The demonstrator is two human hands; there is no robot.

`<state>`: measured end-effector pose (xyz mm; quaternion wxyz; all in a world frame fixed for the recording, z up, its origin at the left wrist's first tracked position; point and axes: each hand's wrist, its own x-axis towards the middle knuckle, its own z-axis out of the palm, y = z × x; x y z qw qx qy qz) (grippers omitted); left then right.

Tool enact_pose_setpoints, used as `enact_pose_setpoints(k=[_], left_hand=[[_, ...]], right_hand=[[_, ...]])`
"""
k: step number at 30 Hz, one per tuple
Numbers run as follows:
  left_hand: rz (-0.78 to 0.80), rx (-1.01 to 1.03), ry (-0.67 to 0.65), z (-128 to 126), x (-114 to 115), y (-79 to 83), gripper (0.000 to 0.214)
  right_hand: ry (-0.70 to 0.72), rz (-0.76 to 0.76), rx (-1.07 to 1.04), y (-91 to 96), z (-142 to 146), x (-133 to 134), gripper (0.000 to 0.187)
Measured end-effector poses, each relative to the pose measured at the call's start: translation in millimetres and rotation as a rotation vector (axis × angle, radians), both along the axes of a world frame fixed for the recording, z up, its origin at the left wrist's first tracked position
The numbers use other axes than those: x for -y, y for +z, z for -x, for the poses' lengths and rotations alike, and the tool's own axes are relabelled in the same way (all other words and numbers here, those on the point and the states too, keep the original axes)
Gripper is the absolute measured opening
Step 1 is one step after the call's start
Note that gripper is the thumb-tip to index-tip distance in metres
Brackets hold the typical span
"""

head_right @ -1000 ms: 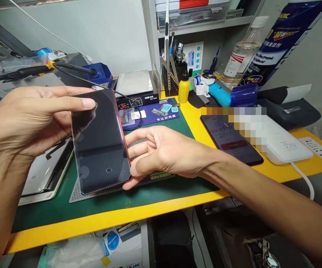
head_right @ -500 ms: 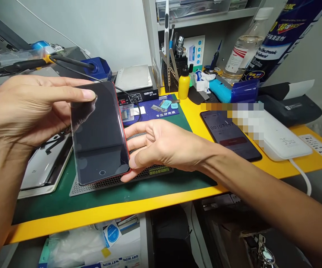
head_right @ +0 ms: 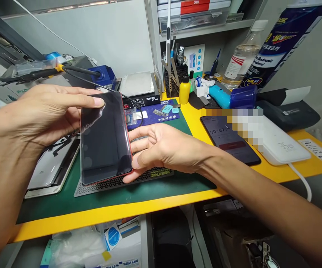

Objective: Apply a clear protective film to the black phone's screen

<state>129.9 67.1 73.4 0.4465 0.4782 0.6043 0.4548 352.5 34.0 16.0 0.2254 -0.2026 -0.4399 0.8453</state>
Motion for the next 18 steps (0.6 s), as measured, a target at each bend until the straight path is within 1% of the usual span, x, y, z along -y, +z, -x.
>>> enact_pose_setpoints(k=[3, 5, 10, 12, 18], left_hand=[[-0.001, -0.029, 0.001, -0.6, -1.7, 0.3, 0.045], [0.012, -0.039, -0.012, -0.9, -2.3, 1.6, 0.042], [0.032, -0.046, -0.073, -2.4, -2.3, 4.0, 0.018], [0.035, -0.040, -0.089, -2.3, -2.6, 3.7, 0.012], [0.061, 0.001, -0.128, 1.3, -5.7, 0.8, 0.010]], right_hand=[[-0.011, -0.006, -0.012, -1.1, -0.9, -0.7, 0.045], [-0.013, -0.008, -0.029, -1.6, -1.5, -1.1, 0.046], [0.003, -0.017, -0.046, -1.8, -2.8, -1.6, 0.047], [0.004, -0.013, -0.049, -1.6, -3.0, -1.6, 0.047], [-0.002, -0.002, -0.061, -1.5, -2.9, -1.7, 0.047]])
